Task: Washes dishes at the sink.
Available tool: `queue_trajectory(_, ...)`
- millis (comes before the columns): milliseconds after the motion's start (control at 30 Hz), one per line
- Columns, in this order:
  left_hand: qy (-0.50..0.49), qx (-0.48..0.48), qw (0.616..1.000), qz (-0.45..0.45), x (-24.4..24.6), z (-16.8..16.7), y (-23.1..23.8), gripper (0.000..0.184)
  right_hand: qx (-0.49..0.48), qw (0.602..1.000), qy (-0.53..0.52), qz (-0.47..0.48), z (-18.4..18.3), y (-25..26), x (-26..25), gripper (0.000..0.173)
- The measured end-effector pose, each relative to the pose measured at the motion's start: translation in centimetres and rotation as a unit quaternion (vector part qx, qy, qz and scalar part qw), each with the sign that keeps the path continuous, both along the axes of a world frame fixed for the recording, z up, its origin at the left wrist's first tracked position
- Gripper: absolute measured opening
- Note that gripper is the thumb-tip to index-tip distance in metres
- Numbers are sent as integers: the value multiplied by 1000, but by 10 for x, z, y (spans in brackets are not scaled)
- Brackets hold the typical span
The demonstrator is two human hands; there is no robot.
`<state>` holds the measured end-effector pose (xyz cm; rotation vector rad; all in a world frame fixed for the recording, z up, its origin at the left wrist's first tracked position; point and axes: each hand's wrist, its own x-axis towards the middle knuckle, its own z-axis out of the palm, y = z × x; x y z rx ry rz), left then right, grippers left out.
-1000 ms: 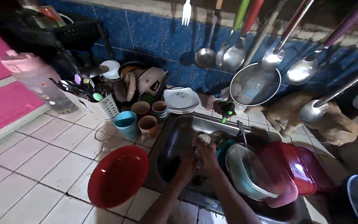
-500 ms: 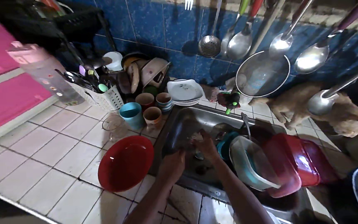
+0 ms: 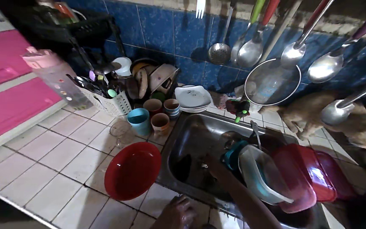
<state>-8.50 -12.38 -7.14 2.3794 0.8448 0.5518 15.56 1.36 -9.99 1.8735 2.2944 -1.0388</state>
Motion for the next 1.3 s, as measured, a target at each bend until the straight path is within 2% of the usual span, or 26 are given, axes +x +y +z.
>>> queue_trajectory(33, -7, -22, 999, 44, 5, 5, 8, 18, 25, 1000, 3, -3, 15, 0, -1, 44)
queue_trajectory(100, 4, -125, 980, 152, 24, 19, 30, 29, 88, 996, -11, -26, 53, -1, -2, 44)
queue_trajectory(167, -4, -208, 953, 219, 48, 31, 59, 42, 161, 977, 39, -136, 84, -2, -10, 46)
queue_trajectory(233, -76, -239, 938, 239, 72, 39, 78, 46, 239, 936, 114, -230, 99, -4, -22, 48)
queue_trajectory(267, -115, -252, 932, 235, 82, 43, 84, 44, 270, 922, 141, -240, 102, -8, -26, 48)
queue_trajectory(333, -158, -280, 921, 221, 96, 49, 90, 36, 325, 911, 155, -199, 98, -18, -25, 46)
queue_trajectory(433, -122, -269, 934, 201, 94, 52, 89, 38, 372, 904, 123, -170, 96, -22, -5, 45)
queue_trajectory(500, -44, -239, 953, 179, 87, 53, 85, 39, 344, 903, 141, -215, 106, -21, 9, 45)
queue_trajectory(533, 29, -220, 959, 175, 84, 57, 83, 39, 297, 917, 153, -216, 110, -21, 14, 45)
queue_trajectory(600, 198, -183, 947, 175, 82, 73, 80, 42, 128, 967, 155, -156, 114, -25, 14, 49)
queue_trajectory(667, 274, -132, 936, 180, 82, 75, 76, 39, 9, 984, 143, -106, 108, -25, 9, 52)
queue_trajectory(700, 263, -92, 943, 181, 78, 69, 71, 36, -7, 985, 134, -110, 102, -24, 9, 53)
queue_trajectory(767, 165, 39, 967, 190, 62, 44, 61, 30, -3, 990, 74, -122, 90, -18, 13, 52)
queue_trajectory(867, 69, 106, 986, 108, 30, 19, 54, 24, -26, 996, 28, -83, 59, -16, 22, 50)
queue_trajectory(933, 58, 68, 996, 31, 12, 11, 46, 20, -38, 999, 11, 13, 29, -20, 18, 44)
queue_trajectory(1000, 40, 45, 998, -16, 1, 1, 35, 20, -25, 992, -52, 111, -3, -25, 12, 46)
queue_trajectory(1033, 35, 45, 998, -29, -2, -3, 29, 21, -39, 987, -86, 130, -9, -29, 7, 49)
queue_trajectory(1100, 28, 50, 997, -50, -7, -8, 16, 21, -60, 983, -105, 134, -5, -36, 0, 48)
queue_trajectory(1200, 18, 17, 998, -63, -9, -10, 10, 19, -83, 984, -71, 138, 2, -35, 2, 43)
queue_trajectory(1300, -7, -53, 998, 26, 4, 2, 22, 23, -7, 999, 10, 41, 15, -29, 9, 45)
